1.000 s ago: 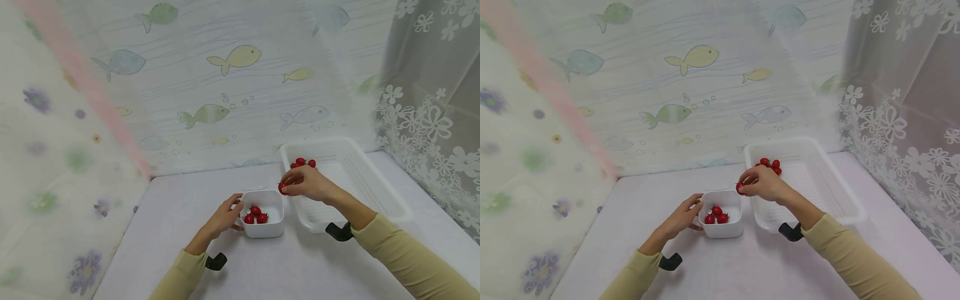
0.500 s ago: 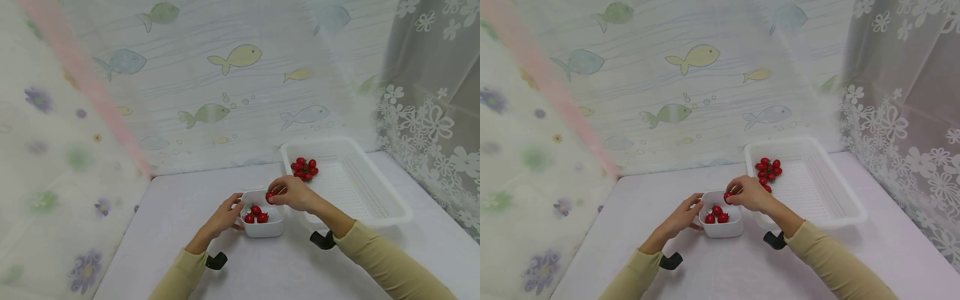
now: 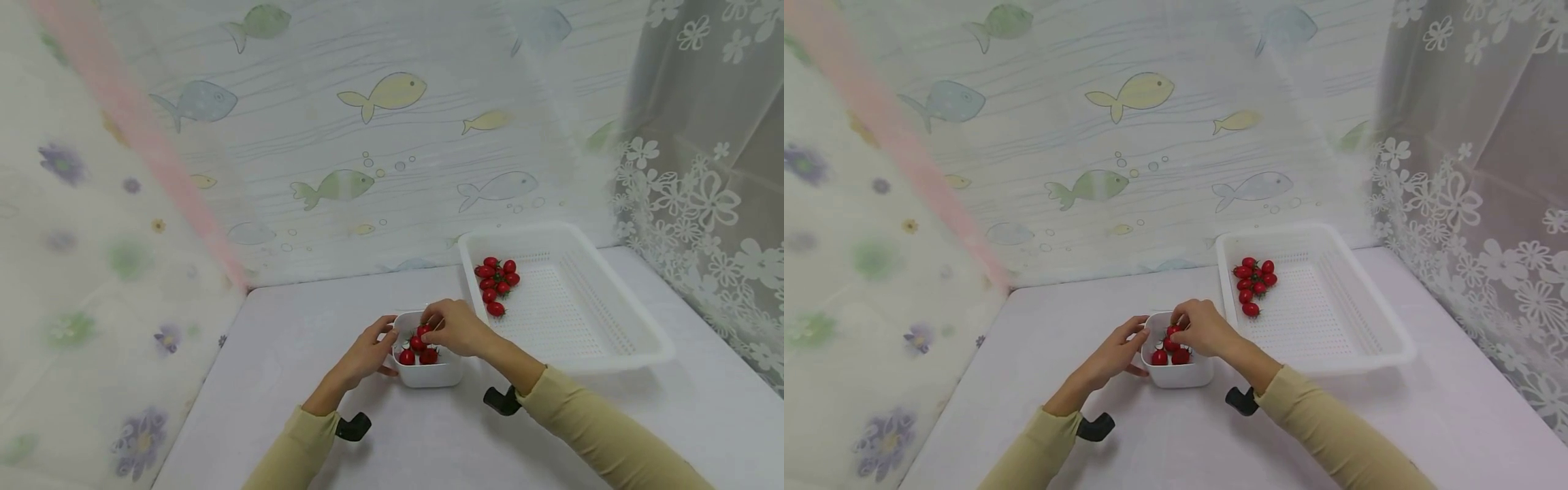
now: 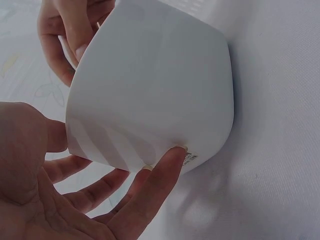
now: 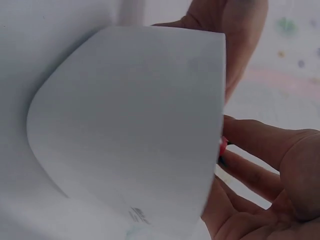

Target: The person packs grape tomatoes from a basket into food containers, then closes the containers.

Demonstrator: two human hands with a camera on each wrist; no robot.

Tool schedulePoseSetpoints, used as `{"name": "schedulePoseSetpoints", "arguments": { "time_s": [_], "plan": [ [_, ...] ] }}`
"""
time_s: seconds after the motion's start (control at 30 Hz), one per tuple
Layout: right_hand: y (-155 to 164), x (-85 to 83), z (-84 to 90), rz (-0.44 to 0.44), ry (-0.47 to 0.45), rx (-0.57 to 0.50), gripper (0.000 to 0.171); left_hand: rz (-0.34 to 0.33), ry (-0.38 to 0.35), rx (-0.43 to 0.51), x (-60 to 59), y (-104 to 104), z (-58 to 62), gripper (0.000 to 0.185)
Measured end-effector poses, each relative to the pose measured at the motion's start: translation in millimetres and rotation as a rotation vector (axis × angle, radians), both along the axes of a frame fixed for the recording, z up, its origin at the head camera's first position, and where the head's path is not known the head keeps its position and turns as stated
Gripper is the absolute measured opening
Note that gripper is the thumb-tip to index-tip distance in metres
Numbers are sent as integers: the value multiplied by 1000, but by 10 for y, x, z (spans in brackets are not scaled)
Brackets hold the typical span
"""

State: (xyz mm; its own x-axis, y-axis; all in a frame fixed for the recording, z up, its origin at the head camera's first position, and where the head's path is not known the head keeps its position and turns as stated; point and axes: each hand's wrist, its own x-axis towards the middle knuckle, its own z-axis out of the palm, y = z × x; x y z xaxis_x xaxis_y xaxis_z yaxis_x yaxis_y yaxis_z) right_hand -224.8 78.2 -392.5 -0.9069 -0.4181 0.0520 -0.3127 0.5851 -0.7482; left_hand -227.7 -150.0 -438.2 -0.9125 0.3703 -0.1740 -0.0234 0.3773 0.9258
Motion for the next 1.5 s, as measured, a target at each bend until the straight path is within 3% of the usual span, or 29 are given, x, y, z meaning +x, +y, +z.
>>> {"name": "schedulePoseSetpoints", "arguments": {
  "time_s": [0.27,0.7,1.17,1.5],
  "plan": [
    [-190,-32,-167,-23,21,58,19,5,1,13,7,-5,1,42],
    [-372,-13,-275,-26,93,230,16,-1,13,12,11,3,-4,41],
    [-362,-13,-257,-29,71,229,15,-6,6,21,-2,11,-20,41],
    [-245,90,-93,70,130,196,13,1,8,11,-4,-1,-38,42]
  ]
}}
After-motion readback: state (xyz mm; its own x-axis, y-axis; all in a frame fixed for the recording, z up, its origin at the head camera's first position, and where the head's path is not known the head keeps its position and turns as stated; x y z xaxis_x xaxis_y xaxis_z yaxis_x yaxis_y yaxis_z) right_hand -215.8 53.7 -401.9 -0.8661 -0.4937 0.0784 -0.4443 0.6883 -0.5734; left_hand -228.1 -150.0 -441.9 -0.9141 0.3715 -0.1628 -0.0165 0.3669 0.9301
